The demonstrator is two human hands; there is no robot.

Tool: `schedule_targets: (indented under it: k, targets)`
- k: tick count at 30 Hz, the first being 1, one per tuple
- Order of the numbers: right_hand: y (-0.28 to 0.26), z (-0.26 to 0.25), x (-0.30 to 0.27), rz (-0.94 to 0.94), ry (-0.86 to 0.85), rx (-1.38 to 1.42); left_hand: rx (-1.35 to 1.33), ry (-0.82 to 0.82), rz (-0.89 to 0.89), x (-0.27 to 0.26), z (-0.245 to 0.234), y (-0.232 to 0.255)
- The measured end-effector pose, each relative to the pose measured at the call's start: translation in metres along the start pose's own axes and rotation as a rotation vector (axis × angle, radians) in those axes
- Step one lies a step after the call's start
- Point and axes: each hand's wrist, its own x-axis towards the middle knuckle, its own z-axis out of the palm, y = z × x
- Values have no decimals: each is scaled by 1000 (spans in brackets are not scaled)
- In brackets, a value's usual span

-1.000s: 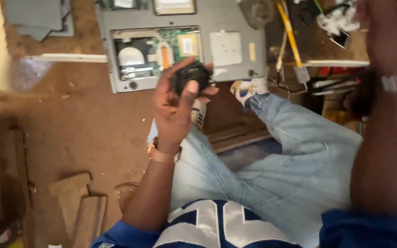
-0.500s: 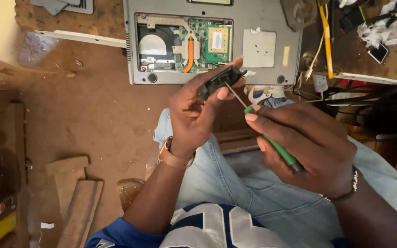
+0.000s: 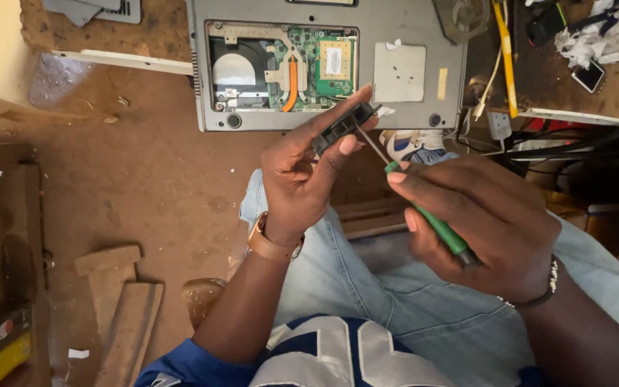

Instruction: Cleaning a laptop cooling fan with a cloth and using a screwdriver to perform maintenance during a laptop repair.

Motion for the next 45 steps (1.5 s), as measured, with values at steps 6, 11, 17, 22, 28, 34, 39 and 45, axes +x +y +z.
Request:
schedule_targets:
  k: [6,11,17,22,28,34,39,45]
  targets:
    - [-1,0,1,15,-3,-6,57,8,-56,0,-2,2]
    - [-7,1,-2,147,19,93,-74,6,-31,-2,4,-2]
    - [-9,5,-5,120,36,20,-1,102,-72,-7,14,-7]
    - [-12,7,0,64,32,19,87,113,-54,-6,13,-7]
    - [-15,11,-5,156,80,102,180,79,-17,-3,13,-3]
    - [-22,7,-2,208,106,69,75,114,-6,-9,17,-11]
    - [-20,10,1,128,164,92,128,79,6,-8,16,-9]
    - [-19,10,-3,69,196,83,163,54,10,-7,17,-1]
